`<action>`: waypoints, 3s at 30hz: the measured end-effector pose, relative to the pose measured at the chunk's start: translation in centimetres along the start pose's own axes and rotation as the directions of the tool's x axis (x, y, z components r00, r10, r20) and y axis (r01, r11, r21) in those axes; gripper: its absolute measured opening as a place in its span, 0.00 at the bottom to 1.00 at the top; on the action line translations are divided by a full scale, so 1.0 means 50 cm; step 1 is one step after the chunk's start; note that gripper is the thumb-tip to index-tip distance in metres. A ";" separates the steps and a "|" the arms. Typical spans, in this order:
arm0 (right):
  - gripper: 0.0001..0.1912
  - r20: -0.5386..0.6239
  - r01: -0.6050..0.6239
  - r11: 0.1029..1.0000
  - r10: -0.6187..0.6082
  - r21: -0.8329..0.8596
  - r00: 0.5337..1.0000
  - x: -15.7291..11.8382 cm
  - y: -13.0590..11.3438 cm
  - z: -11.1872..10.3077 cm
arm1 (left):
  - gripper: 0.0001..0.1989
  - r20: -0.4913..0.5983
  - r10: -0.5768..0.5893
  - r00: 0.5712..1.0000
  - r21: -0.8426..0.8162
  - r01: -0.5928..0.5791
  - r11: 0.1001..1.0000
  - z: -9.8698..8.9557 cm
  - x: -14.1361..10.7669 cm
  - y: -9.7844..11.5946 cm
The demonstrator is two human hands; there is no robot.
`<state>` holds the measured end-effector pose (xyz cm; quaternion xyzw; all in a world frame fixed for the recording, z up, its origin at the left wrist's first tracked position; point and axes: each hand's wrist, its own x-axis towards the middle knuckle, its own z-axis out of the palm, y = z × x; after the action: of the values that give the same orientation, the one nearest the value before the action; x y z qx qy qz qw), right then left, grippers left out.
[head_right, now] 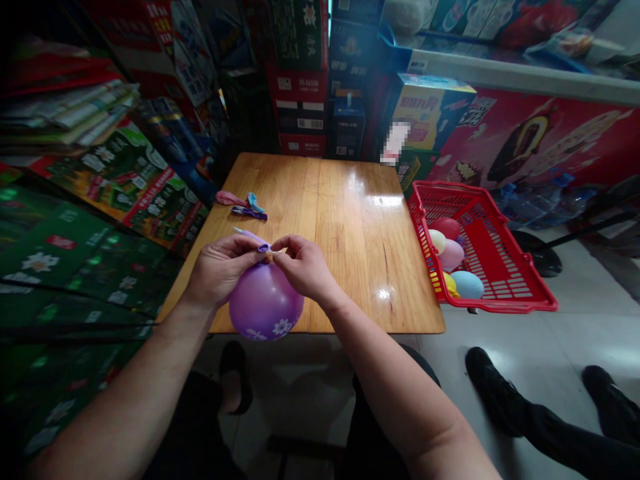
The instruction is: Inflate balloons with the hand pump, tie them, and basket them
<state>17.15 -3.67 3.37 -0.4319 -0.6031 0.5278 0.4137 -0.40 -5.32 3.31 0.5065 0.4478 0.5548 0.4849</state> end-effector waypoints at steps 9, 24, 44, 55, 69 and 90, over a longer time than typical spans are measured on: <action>0.13 0.013 -0.062 0.968 0.067 -0.241 0.998 0.006 -0.007 -0.003 | 0.08 0.084 -0.106 0.991 -0.247 0.124 0.961 -0.009 -0.009 -0.005; 0.12 0.206 -0.354 0.852 0.294 0.386 0.933 0.011 0.013 -0.007 | 0.05 0.229 -0.117 0.966 0.246 0.059 0.967 0.016 -0.016 -0.008; 0.12 0.191 -0.107 0.990 0.088 0.094 0.978 -0.012 -0.012 0.005 | 0.10 0.079 -0.283 0.956 -0.217 0.294 0.931 -0.036 0.002 0.011; 0.13 0.274 -0.501 0.812 0.430 0.299 0.860 0.008 0.013 0.012 | 0.10 0.029 -0.063 0.998 0.123 0.059 0.991 -0.014 -0.017 0.002; 0.07 0.532 -0.728 0.510 0.499 0.458 0.684 0.022 0.019 -0.008 | 0.10 0.144 0.060 0.988 0.327 -0.105 0.939 0.002 -0.029 0.013; 0.16 0.285 -0.457 0.763 0.361 0.458 0.888 0.001 0.015 0.008 | 0.09 0.119 -0.030 0.992 0.118 0.016 0.993 -0.001 -0.019 0.003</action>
<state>16.80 -3.68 2.59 -0.3779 -0.3661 0.7831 0.3315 -0.43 -6.27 3.32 0.5615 0.4551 0.4903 0.4870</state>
